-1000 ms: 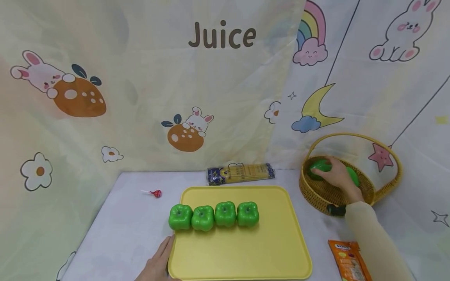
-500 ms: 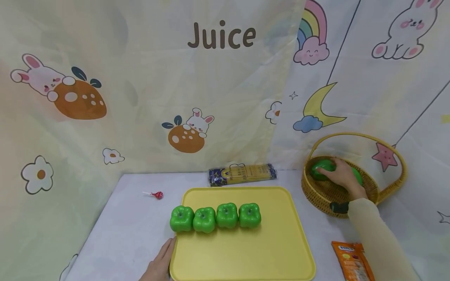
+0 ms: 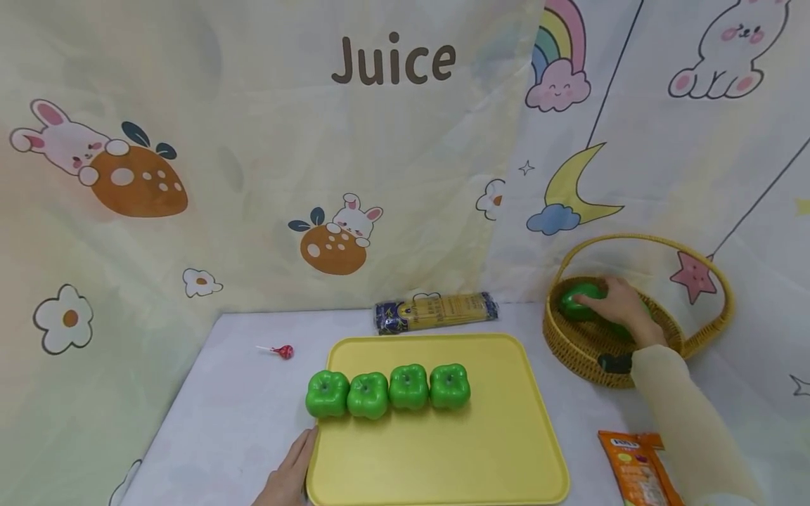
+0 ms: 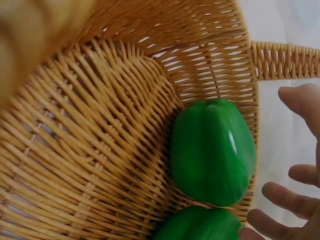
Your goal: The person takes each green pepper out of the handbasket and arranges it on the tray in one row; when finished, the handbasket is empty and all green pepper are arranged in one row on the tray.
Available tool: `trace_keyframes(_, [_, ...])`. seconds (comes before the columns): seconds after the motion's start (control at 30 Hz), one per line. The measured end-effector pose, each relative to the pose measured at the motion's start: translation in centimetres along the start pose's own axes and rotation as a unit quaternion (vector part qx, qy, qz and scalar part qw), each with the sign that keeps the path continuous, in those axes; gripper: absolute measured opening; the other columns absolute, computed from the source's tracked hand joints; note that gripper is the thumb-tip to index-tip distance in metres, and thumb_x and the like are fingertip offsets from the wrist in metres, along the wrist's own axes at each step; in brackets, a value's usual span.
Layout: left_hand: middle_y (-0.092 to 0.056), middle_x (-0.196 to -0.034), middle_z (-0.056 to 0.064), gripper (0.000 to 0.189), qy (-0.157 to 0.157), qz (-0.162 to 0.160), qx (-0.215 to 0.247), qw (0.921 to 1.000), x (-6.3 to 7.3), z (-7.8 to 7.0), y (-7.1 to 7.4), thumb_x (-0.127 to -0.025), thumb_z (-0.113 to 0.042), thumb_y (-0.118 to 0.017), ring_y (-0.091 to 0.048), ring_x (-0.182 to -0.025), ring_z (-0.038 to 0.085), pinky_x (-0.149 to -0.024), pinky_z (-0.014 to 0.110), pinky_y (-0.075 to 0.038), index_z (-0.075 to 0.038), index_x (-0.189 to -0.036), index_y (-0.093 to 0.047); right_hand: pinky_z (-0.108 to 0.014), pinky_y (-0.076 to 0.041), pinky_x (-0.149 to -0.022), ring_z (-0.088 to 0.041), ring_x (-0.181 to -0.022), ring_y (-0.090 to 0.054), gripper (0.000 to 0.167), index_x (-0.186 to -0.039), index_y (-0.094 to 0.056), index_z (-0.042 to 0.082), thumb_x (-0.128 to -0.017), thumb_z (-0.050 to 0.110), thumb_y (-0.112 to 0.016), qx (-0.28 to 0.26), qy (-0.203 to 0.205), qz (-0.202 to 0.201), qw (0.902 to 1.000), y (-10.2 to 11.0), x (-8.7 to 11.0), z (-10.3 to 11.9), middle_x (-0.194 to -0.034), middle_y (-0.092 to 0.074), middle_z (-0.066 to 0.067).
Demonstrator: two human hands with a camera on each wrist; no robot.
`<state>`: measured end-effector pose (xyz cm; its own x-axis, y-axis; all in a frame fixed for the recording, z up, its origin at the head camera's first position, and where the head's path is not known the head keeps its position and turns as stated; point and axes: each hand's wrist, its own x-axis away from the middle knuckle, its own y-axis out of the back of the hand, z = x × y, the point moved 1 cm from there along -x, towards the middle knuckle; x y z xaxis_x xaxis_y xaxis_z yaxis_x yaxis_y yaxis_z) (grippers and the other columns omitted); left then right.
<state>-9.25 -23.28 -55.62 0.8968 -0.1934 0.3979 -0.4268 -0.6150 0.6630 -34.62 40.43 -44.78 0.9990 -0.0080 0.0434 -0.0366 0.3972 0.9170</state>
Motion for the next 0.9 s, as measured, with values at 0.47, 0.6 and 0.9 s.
trace_keyframes(0.47, [-0.02,-0.165,0.02,0.142,-0.018,-0.01,-0.012,0.9997,0.0,0.0,-0.2,-0.061,-0.07,-0.085,-0.061,-0.117,0.036,-0.091,0.056,-0.057,-0.006,-0.162,-0.007,-0.074,-0.036,-0.105,-0.063,-0.125,-0.037,0.103,-0.147,-0.024,-0.021,-0.094,0.06,-0.059,0.015,0.008,0.011,0.9998,0.6,-1.0,-0.5,-0.142,-0.034,-0.046])
trace_keyframes(0.6, [-0.02,-0.165,0.021,0.142,-0.018,-0.012,-0.011,0.9997,0.0,0.0,-0.2,-0.061,-0.069,-0.086,-0.061,-0.118,0.037,-0.091,0.056,-0.057,-0.006,-0.161,-0.008,-0.075,-0.035,-0.103,-0.065,-0.123,-0.035,0.101,-0.146,-0.026,-0.021,-0.093,0.057,-0.062,0.027,0.009,0.013,0.9995,0.3,-1.4,-1.0,-0.14,-0.035,-0.046])
trace_keyframes(0.9, [-0.019,-0.165,0.021,0.142,-0.015,-0.007,-0.007,0.9998,0.0,0.1,-0.1,-0.062,-0.068,-0.085,-0.062,-0.116,0.039,-0.092,0.059,-0.057,-0.005,-0.161,-0.007,-0.08,-0.033,-0.097,-0.072,-0.124,-0.026,0.115,-0.146,-0.026,-0.022,-0.084,0.066,-0.068,0.086,0.024,0.046,0.9949,-1.0,-2.3,-1.6,-0.143,-0.028,-0.05])
